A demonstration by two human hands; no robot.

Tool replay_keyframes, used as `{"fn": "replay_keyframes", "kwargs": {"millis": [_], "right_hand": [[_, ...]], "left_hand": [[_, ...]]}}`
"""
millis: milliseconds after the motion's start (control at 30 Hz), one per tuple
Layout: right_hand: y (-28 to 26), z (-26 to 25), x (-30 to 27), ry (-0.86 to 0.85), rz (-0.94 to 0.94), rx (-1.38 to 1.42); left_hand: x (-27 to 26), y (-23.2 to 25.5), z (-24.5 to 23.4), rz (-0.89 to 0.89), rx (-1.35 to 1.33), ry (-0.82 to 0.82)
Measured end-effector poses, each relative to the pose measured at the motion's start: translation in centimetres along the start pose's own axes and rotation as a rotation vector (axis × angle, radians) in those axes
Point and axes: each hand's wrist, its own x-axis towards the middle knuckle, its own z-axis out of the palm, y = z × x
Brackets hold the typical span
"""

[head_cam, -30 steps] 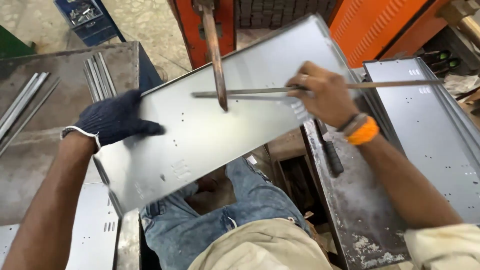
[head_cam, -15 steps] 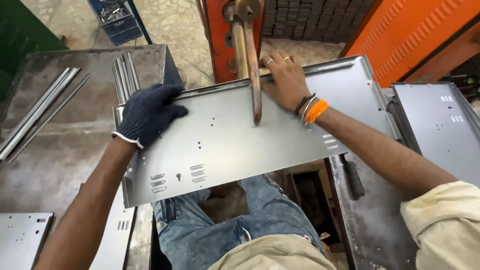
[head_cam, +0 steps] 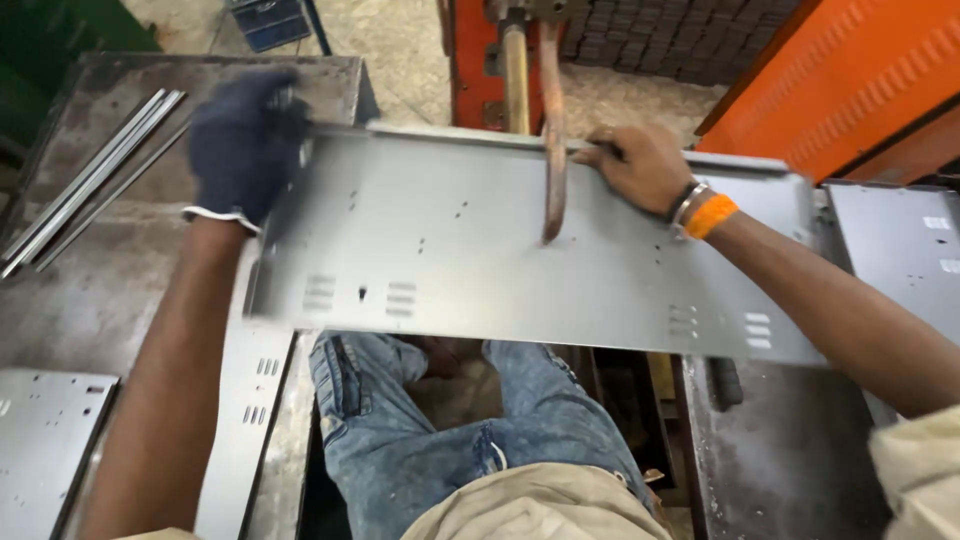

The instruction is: The recorder uses a spot welding machine to attach long metal strips onto flat metal panels, repeating the process for multiple units.

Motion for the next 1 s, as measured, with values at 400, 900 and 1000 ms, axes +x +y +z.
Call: {"fn": "replay_keyframes", "kwargs": {"millis": [400,900,1000], "right_hand": [[-4.8,-1.9,-6.0,0.144,0.239,-0.031],[-5.1,-1.4,-6.1,0.156,0.29,-0.07],[-5.5,-1.6,-5.8,0.161,0.261,-0.048]], "left_hand": [[-25.1,-8.8,9.9,-0.805,0.22,-0.409],[-31.1,-14.1,14.4,-1.193,0.396,-0.628],[-30.8,-13.5,11.2,-1.187,0.478,-0.54]]}}
